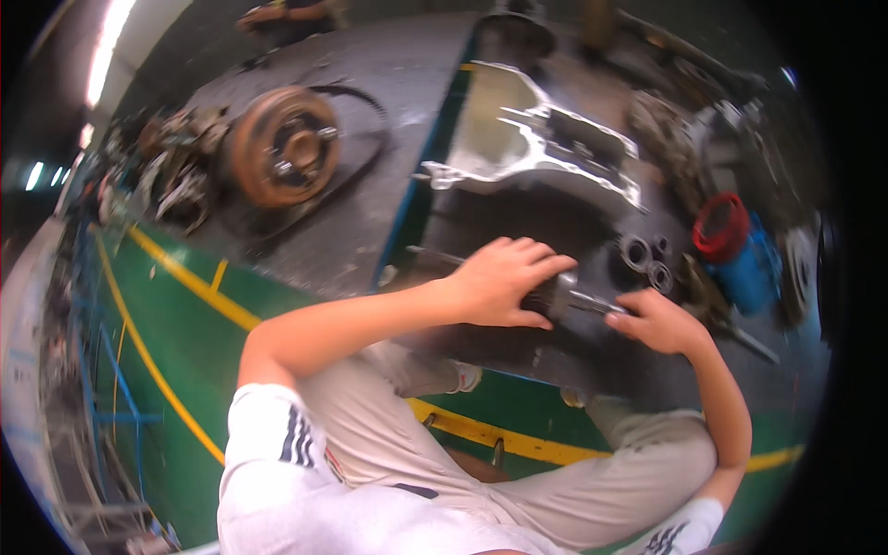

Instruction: The person slides several metal gears and bearings onto a splined shaft by hand, checking the fit and rotation of the components on the shaft.

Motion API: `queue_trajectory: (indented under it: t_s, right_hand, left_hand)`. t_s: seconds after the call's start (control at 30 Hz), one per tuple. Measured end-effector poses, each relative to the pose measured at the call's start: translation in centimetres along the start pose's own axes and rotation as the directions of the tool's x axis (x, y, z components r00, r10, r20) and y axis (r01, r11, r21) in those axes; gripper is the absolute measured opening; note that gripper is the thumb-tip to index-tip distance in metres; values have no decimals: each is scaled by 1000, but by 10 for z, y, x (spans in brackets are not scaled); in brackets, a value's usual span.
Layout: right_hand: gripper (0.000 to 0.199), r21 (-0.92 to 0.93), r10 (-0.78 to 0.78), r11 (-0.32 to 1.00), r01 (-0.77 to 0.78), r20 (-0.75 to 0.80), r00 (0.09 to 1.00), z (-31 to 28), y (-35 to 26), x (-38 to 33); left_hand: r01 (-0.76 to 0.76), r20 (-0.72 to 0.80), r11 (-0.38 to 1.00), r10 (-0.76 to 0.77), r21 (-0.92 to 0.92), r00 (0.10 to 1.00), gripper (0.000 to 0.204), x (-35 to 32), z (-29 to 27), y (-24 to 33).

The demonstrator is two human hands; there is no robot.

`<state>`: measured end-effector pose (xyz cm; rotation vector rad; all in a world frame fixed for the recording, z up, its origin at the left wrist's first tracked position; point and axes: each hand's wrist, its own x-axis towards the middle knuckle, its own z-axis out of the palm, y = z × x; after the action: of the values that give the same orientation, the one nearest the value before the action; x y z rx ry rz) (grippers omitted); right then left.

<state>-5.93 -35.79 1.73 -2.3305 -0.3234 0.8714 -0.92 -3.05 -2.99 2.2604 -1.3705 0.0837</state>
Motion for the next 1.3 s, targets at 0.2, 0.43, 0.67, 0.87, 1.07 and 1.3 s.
queue_trajectory:
  t_s: [0.2,0.43,0.67,0.87,1.07,1.3]
  right_hand:
    - [56,-102,-50,994,51,17,999,5,2,15]
    - [55,-59,6,998,-4,41,999,2,-3,7]
    - [49,-69,-8,998,13,76,997,3,-1,14]
    - [41,-7,37,999,-37,57,998,3,-4,6]
    - [40,11,61,998,-61,50,997,3,-5,9]
    - [39,40,41,998,-43,40,998,4,-3,9]
  left_hand:
    - [56,39,998,-58,39,998,91,-10,-12,2]
    - [41,33,999,-42,32,999,92,-6,-6,2]
    - [8,6,1000,-8,12,1000,89,-9,-8,0]
    - [-10,-30,1000,10,22,1000,92,-9,-2,-4]
    - [13,25,1000,-13,-15,1000,93,-11,-4,-5]
    - [-21,6,1000,21,11,1000,94,-12,-3,-10]
